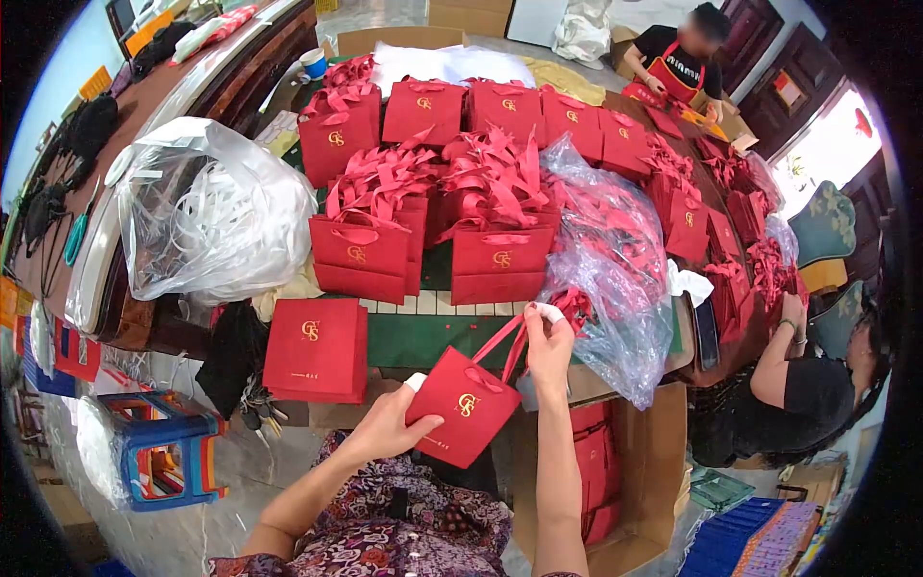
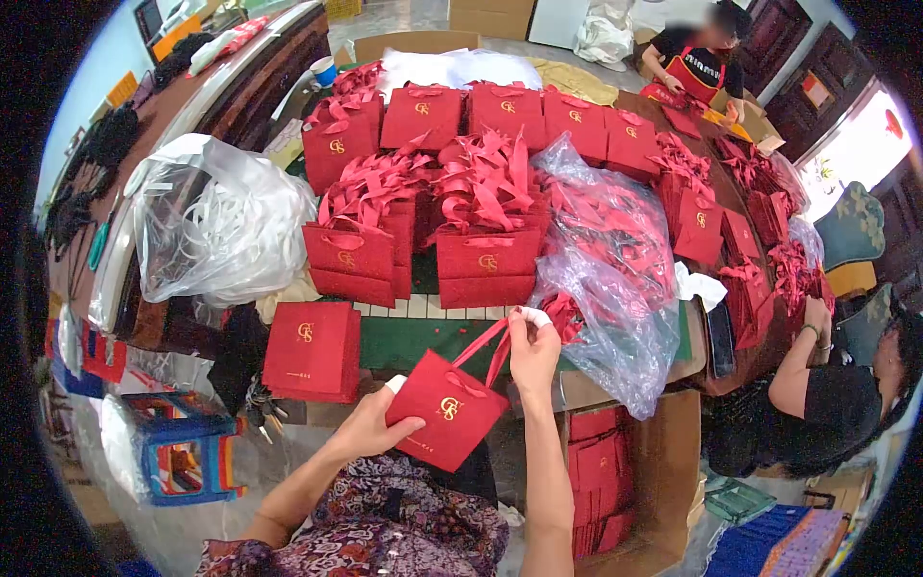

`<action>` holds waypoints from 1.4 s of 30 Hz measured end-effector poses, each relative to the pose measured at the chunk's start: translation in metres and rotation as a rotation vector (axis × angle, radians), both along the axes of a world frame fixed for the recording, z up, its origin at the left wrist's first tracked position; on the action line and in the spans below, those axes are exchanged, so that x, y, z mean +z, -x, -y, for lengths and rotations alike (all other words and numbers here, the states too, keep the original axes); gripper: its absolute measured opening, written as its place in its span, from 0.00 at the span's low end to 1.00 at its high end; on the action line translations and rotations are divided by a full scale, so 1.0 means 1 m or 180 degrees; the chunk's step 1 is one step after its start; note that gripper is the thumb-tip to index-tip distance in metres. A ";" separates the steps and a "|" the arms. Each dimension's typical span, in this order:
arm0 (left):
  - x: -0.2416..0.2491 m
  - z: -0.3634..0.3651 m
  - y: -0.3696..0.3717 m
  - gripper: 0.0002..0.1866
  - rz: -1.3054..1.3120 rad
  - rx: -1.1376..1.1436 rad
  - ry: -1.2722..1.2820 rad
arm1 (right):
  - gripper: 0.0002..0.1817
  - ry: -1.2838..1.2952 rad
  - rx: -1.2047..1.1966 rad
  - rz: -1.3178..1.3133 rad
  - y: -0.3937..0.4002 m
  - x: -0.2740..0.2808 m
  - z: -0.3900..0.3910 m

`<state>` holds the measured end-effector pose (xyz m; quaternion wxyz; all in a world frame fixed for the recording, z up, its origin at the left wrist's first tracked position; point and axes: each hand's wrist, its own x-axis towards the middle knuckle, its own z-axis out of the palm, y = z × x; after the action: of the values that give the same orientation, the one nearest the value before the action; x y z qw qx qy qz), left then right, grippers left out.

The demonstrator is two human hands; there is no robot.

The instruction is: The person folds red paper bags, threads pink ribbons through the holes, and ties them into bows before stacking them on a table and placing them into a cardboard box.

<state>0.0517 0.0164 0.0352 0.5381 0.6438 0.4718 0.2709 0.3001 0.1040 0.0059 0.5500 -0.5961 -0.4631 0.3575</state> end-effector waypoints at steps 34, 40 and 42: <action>-0.021 -0.032 -0.031 0.30 -0.1469 0.0021 -0.2276 | 0.09 -0.0191 0.0518 0.2885 -0.033 -0.005 0.075; -0.028 -0.052 -0.029 0.28 -0.1839 -0.0329 -0.2255 | 0.08 -0.0875 0.0591 0.3061 -0.011 0.014 0.088; -0.024 -0.055 -0.030 0.26 -0.1768 -0.0362 -0.2330 | 0.10 -0.0832 0.0664 0.2848 0.002 0.014 0.096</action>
<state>0.0813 0.0718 0.0111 0.1426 0.8645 0.4353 0.2071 0.2982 0.0080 0.0202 0.3282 -0.5677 -0.7528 0.0578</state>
